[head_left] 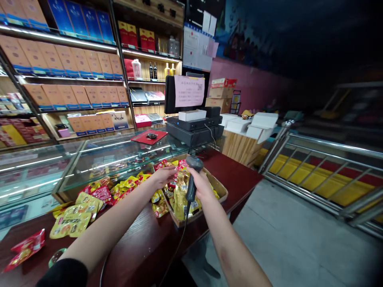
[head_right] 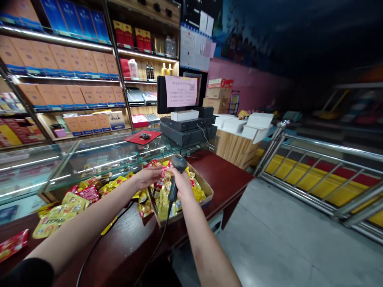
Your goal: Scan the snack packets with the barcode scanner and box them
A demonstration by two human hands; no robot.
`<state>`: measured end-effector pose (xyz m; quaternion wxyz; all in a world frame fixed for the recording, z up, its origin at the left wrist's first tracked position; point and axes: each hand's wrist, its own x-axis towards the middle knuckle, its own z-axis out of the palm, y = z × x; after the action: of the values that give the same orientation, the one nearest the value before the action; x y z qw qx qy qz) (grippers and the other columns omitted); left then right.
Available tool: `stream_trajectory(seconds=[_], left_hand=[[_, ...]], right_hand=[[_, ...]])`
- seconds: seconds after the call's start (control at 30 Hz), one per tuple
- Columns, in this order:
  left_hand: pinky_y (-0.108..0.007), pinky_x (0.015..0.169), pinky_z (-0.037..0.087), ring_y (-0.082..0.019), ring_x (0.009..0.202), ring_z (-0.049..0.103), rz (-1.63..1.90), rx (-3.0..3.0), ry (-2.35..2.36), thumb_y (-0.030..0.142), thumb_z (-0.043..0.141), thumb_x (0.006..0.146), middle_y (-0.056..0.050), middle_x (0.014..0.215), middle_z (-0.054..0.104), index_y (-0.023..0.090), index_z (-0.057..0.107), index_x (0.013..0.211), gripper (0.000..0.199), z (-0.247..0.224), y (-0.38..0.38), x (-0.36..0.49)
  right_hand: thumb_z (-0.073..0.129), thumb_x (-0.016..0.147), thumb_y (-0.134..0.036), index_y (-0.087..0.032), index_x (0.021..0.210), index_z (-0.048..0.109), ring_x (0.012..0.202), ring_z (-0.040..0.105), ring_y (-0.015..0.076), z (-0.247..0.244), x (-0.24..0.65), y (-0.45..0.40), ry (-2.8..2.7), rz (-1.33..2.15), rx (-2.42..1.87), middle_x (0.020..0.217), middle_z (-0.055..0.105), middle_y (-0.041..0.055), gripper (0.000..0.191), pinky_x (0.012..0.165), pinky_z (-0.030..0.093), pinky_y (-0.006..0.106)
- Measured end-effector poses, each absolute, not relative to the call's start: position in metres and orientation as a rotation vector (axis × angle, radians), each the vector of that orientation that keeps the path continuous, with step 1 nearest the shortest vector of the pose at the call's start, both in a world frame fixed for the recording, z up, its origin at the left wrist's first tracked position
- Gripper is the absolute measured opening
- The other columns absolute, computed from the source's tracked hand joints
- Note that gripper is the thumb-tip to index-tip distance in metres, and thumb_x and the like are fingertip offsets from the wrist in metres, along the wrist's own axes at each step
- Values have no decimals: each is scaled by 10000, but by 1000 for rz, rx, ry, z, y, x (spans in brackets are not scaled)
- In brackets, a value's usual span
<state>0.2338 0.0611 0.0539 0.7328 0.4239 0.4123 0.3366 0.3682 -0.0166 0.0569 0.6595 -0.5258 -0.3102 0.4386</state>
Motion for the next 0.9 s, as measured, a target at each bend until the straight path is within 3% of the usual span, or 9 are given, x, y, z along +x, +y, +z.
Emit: stream_trajectory(seconds=[0.43, 0.67, 0.8, 0.9], left_hand=[[-274, 740, 518, -143, 760, 641, 919, 833, 983, 74, 701, 733, -80, 861, 680, 136, 682, 962, 238, 51, 46, 122], [-263, 731, 496, -164, 799, 639, 1116, 1088, 1287, 202, 741, 710, -82, 923, 687, 154, 686, 1035, 333, -9, 7, 20], [-316, 937, 437, -214, 1056, 595, 1244, 1361, 1603, 176, 650, 761, -98, 1111, 660, 187, 673, 1064, 303, -56, -21, -4], [-369, 1034, 360, -257, 1157, 537, 1250, 1558, 1670, 233, 700, 723, -100, 1166, 630, 236, 653, 1126, 406, -75, -41, 3]], right_hand=[[725, 631, -384, -158, 891, 696, 732, 614, 163, 49, 276, -20, -897, 1219, -1106, 750, 687, 7, 346, 681, 446, 252], [722, 648, -358, -174, 899, 709, 809, 640, 170, -2, 205, -25, -987, 1482, -1124, 863, 711, 24, 311, 759, 482, 277], [714, 649, -345, -170, 846, 701, 768, 636, 167, -28, 182, -29, -978, 1525, -1210, 807, 701, 18, 264, 721, 486, 277], [707, 656, -334, -167, 877, 688, 720, 641, 165, -39, 173, -31, -938, 1570, -1216, 757, 692, 12, 278, 675, 491, 270]])
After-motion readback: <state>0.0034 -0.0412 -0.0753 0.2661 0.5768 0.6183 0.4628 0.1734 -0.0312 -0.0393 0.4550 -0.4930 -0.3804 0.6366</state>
